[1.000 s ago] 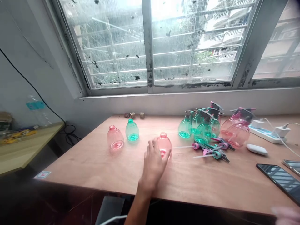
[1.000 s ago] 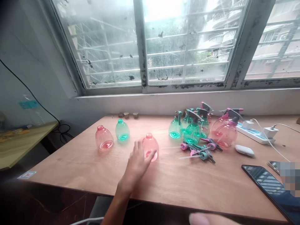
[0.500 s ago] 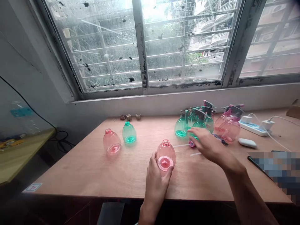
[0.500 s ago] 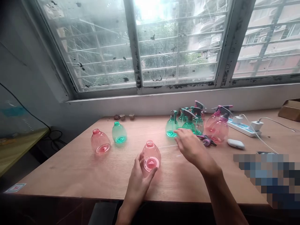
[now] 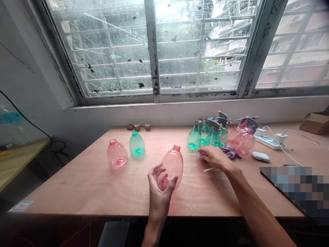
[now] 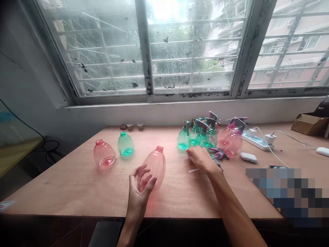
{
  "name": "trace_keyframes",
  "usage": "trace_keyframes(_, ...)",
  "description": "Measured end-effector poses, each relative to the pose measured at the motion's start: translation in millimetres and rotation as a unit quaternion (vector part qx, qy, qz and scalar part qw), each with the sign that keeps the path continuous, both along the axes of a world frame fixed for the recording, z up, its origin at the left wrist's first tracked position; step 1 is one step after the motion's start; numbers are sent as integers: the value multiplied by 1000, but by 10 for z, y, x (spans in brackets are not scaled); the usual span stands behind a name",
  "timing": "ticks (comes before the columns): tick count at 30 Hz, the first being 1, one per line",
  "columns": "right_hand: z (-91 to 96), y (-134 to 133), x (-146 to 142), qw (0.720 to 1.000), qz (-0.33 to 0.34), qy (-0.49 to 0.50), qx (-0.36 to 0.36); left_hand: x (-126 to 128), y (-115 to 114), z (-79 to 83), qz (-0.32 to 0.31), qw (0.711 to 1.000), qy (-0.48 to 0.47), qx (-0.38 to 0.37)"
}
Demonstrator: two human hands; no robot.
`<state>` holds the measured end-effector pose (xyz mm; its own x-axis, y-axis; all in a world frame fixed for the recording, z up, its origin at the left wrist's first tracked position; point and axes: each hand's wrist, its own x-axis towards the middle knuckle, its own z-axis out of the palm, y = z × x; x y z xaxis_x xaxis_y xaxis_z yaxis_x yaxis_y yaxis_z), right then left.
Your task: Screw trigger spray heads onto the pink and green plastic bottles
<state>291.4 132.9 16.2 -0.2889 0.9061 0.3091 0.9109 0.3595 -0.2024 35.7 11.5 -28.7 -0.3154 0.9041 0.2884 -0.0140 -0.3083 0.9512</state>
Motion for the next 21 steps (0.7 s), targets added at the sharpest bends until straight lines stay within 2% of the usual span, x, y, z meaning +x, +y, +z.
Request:
trace_keyframes(4,149,-98,-26,996,-7,61,71,0,-22,45,24,999,-20,25)
trace_keyframes(7,203,-294,-17,984,-42,100,139,-1,-62,77,21,999,1,50)
trace_keyframes(12,142,-673,74,937,-121,127,303,-5,-91,64,-9,996,-13,85)
trace_keyframes(15,32,-750,167,931,-135,113,320,-8,-98,61,-19,995,-22,91)
trace_keyframes(21,-157,-717,232,936,-131,69,319,-3,-121,68,-49,993,11,106)
